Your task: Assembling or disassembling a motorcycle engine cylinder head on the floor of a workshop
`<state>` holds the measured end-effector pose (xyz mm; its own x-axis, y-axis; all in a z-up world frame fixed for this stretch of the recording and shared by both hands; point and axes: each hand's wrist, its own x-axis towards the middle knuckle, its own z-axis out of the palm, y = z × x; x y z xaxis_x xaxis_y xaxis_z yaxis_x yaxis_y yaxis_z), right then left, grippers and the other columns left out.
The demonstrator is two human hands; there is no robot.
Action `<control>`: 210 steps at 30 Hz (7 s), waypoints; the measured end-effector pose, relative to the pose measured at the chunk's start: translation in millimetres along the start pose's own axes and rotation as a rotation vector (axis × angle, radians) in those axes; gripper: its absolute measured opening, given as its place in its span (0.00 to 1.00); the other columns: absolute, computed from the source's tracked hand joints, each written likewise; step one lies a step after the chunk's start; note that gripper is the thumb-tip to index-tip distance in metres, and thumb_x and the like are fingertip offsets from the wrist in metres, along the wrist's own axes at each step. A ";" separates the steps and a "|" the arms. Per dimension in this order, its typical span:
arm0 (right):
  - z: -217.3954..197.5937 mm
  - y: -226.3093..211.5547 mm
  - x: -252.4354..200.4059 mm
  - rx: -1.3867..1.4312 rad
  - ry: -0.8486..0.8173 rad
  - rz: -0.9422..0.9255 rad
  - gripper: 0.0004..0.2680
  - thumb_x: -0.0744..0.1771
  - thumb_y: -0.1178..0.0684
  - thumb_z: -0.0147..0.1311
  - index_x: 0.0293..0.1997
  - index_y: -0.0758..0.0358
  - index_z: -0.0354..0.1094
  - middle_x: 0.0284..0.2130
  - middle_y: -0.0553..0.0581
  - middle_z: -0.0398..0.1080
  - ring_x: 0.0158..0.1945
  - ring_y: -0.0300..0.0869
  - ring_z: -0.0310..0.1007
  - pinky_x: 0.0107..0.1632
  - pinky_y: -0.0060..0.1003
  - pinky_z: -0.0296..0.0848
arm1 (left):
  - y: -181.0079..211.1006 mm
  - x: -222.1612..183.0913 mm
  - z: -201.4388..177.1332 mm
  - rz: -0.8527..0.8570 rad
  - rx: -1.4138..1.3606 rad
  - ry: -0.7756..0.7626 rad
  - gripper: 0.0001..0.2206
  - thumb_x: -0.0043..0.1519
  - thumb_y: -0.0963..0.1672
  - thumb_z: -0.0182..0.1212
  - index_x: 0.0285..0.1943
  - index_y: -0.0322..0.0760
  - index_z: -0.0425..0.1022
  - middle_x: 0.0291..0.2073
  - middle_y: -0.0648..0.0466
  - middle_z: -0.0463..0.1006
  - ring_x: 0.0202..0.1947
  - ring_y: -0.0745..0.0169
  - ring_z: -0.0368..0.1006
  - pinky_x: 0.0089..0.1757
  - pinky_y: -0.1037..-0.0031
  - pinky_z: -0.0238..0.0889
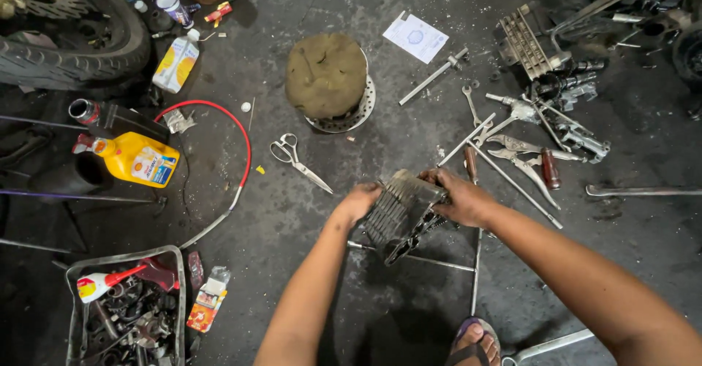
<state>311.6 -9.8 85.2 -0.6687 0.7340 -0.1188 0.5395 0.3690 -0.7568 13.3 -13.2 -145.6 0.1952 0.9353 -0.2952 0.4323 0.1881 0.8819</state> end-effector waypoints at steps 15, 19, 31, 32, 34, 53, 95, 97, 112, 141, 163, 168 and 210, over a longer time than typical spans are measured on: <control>4.9 7.7 1.2 -0.160 -0.017 -0.024 0.21 0.59 0.55 0.67 0.51 0.62 0.56 0.50 0.68 0.70 0.53 0.68 0.73 0.52 0.63 0.74 | 92.1 -43.6 -37.3 -0.256 -0.854 0.679 0.14 0.69 0.49 0.50 0.46 0.33 0.72 0.32 0.51 0.75 0.33 0.65 0.75 0.39 0.81 0.72; 8.9 -15.0 8.4 -0.239 -0.014 0.019 0.22 0.60 0.51 0.66 0.56 0.58 0.56 0.46 0.66 0.71 0.52 0.65 0.74 0.54 0.61 0.74 | 114.7 -56.5 -77.5 -0.076 -0.936 0.690 0.23 0.70 0.46 0.52 0.73 0.31 0.61 0.41 0.51 0.74 0.40 0.65 0.77 0.47 0.78 0.74; 43.7 -17.5 39.3 -0.333 0.123 0.197 0.21 0.62 0.43 0.62 0.55 0.56 0.58 0.43 0.63 0.71 0.48 0.63 0.77 0.51 0.59 0.75 | 236.5 -87.0 -35.1 0.306 -1.067 0.314 0.23 0.63 0.42 0.64 0.68 0.32 0.68 0.46 0.40 0.78 0.46 0.47 0.80 0.48 0.64 0.76; 46.0 -12.2 44.0 -0.339 0.141 0.209 0.20 0.62 0.42 0.61 0.54 0.57 0.58 0.43 0.63 0.71 0.48 0.63 0.77 0.50 0.59 0.75 | 227.7 -80.6 -31.4 0.316 -1.053 0.299 0.21 0.64 0.42 0.63 0.67 0.30 0.69 0.46 0.39 0.78 0.46 0.45 0.80 0.49 0.62 0.76; 43.9 -16.5 45.8 -0.347 0.161 0.220 0.20 0.62 0.41 0.60 0.54 0.57 0.59 0.42 0.63 0.72 0.47 0.63 0.77 0.50 0.59 0.75 | 215.1 -70.9 -27.7 0.328 -1.038 0.282 0.20 0.65 0.41 0.63 0.66 0.28 0.70 0.47 0.38 0.78 0.46 0.44 0.79 0.49 0.59 0.75; 6.8 -65.1 10.9 -0.184 0.137 0.106 0.14 0.71 0.46 0.42 0.62 0.58 0.60 0.48 0.72 0.75 0.50 0.66 0.77 0.51 0.63 0.76 | 222.1 -71.5 -28.1 0.239 -0.336 0.272 0.17 0.60 0.47 0.71 0.55 0.35 0.79 0.46 0.43 0.82 0.53 0.50 0.77 0.54 0.61 0.67; 57.2 158.8 61.5 -0.835 -0.444 0.602 0.12 0.65 0.48 0.54 0.45 0.64 0.80 0.42 0.64 0.81 0.50 0.57 0.81 0.47 0.62 0.77 | 148.5 -80.7 -102.1 0.296 -0.317 0.376 0.23 0.51 0.35 0.56 0.58 0.32 0.77 0.47 0.39 0.80 0.52 0.50 0.74 0.56 0.61 0.65; 62.5 180.2 64.0 -0.803 -0.428 0.725 0.15 0.64 0.42 0.59 0.47 0.61 0.80 0.45 0.62 0.81 0.52 0.56 0.80 0.47 0.66 0.75 | 143.1 -80.1 -106.3 0.309 -0.327 0.377 0.23 0.51 0.35 0.56 0.58 0.32 0.77 0.47 0.40 0.80 0.52 0.52 0.73 0.56 0.61 0.65; 30.2 92.6 69.8 -0.787 -0.383 0.492 0.11 0.64 0.51 0.55 0.43 0.64 0.80 0.41 0.64 0.81 0.50 0.56 0.81 0.49 0.55 0.80 | 153.8 -91.6 -113.9 0.215 -0.404 0.436 0.24 0.51 0.35 0.52 0.58 0.34 0.77 0.46 0.42 0.80 0.50 0.55 0.74 0.54 0.64 0.68; 37.0 -68.3 83.1 -0.299 -0.004 0.391 0.23 0.59 0.42 0.64 0.57 0.58 0.66 0.50 0.64 0.75 0.56 0.60 0.75 0.59 0.53 0.75 | 147.5 -68.9 -75.5 0.376 -0.200 0.444 0.21 0.51 0.36 0.58 0.56 0.33 0.77 0.51 0.37 0.79 0.58 0.38 0.72 0.60 0.56 0.61; 79.4 11.5 76.5 0.522 -0.029 0.563 0.21 0.70 0.36 0.48 0.69 0.54 0.64 0.56 0.66 0.72 0.58 0.56 0.72 0.53 0.51 0.77 | 117.4 -122.8 -112.1 0.416 -0.291 0.363 0.18 0.48 0.36 0.57 0.46 0.35 0.83 0.48 0.43 0.80 0.56 0.45 0.73 0.60 0.59 0.60; 79.5 -26.4 81.3 0.718 -0.157 0.644 0.19 0.69 0.41 0.52 0.67 0.57 0.67 0.61 0.70 0.67 0.62 0.56 0.67 0.55 0.47 0.77 | 107.1 -132.3 -119.3 0.413 -0.414 0.407 0.16 0.50 0.36 0.59 0.48 0.30 0.80 0.47 0.39 0.78 0.54 0.43 0.73 0.58 0.56 0.61; 21.3 -81.5 124.2 -0.198 -0.375 0.200 0.13 0.67 0.51 0.48 0.56 0.54 0.74 0.49 0.63 0.78 0.55 0.62 0.76 0.57 0.58 0.74 | 12.5 -53.7 -108.8 -0.032 -0.924 0.769 0.12 0.59 0.52 0.67 0.39 0.45 0.73 0.31 0.55 0.77 0.34 0.62 0.73 0.40 0.70 0.69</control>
<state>173.7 39.1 118.4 -0.6607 0.5583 -0.5018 0.7396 0.3700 -0.5621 -87.6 -28.5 -78.7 -0.5164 0.8011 -0.3026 -0.4288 0.0640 0.9012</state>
